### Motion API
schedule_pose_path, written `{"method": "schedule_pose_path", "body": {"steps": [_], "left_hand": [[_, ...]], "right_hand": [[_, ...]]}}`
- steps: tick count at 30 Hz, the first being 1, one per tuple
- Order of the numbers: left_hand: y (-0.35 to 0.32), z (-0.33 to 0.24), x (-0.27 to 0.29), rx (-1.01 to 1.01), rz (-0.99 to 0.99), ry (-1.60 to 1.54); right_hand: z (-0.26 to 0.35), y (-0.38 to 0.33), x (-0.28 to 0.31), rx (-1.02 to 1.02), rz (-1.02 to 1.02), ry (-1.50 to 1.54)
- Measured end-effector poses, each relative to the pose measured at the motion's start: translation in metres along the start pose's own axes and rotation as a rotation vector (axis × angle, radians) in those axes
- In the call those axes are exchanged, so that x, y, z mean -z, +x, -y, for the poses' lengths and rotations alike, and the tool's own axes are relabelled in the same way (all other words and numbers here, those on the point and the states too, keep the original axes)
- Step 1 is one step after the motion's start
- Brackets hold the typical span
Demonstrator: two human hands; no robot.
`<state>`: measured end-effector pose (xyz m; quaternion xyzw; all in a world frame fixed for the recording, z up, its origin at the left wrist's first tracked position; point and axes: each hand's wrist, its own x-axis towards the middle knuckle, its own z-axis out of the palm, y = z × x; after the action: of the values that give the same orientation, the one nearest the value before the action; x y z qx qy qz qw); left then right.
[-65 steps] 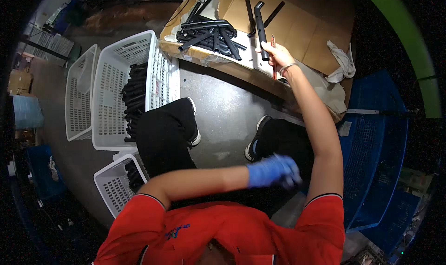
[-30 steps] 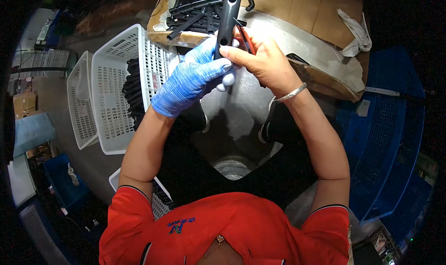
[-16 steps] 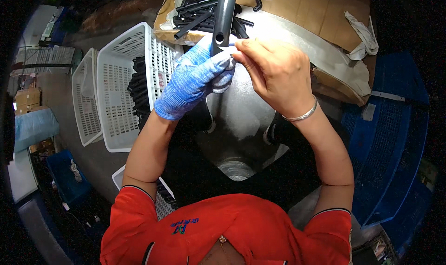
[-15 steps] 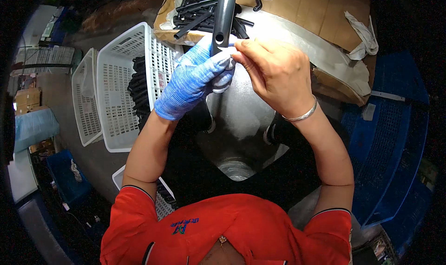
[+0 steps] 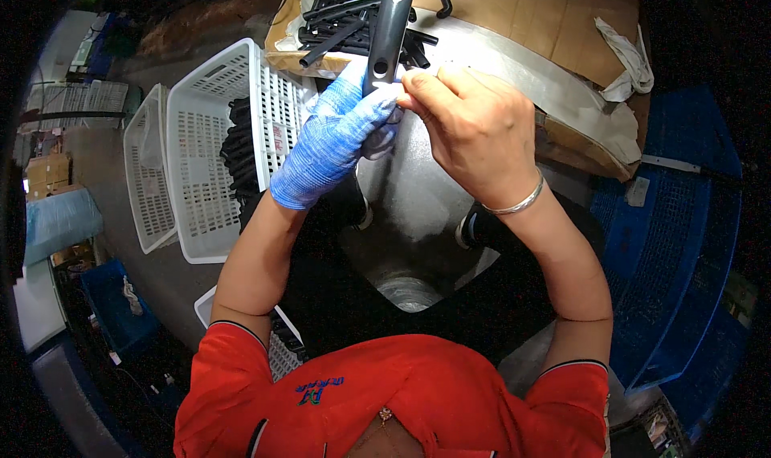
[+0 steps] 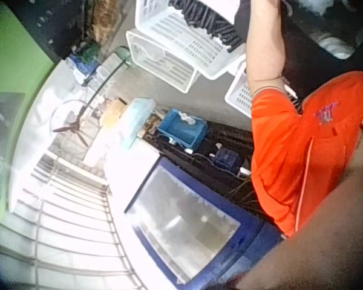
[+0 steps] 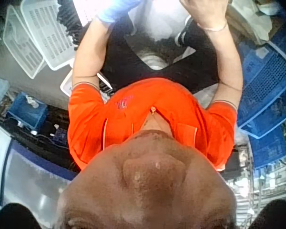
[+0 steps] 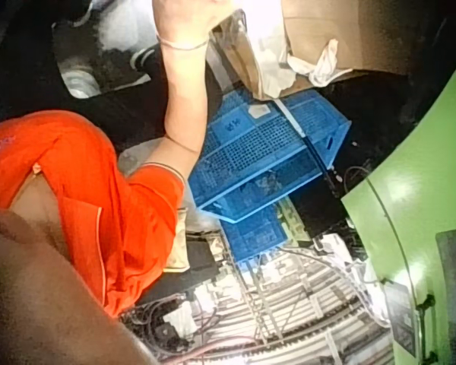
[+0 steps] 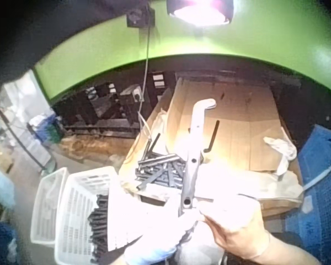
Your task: Assemble small parts onto black curved plastic components at a manual assembly station.
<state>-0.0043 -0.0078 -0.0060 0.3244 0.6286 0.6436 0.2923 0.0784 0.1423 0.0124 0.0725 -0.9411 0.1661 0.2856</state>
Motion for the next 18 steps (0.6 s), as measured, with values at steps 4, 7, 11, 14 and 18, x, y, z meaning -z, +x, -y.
{"method": "schedule_pose_path", "body": {"steps": [4, 7, 11, 14, 18], "left_hand": [[-0.001, 0.008, 0.004, 0.129, 0.01, -0.133], [-0.001, 0.009, 0.007, 0.011, 0.051, 0.202], [-0.001, 0.011, 0.006, 0.023, 0.031, 0.277], [-0.001, 0.014, 0.002, 0.074, -0.038, 0.133], [0.0, 0.012, -0.002, -0.237, -0.091, 0.148]], "right_hand": [[-0.001, -0.001, -0.004, 0.007, -0.016, -0.004], [-0.001, -0.003, -0.006, 0.002, -0.023, 0.003], [0.0, -0.003, -0.007, -0.027, -0.027, 0.014], [0.001, -0.002, -0.008, -0.031, -0.027, 0.01], [-0.002, -0.004, -0.012, -0.078, -0.078, 0.058]]}}
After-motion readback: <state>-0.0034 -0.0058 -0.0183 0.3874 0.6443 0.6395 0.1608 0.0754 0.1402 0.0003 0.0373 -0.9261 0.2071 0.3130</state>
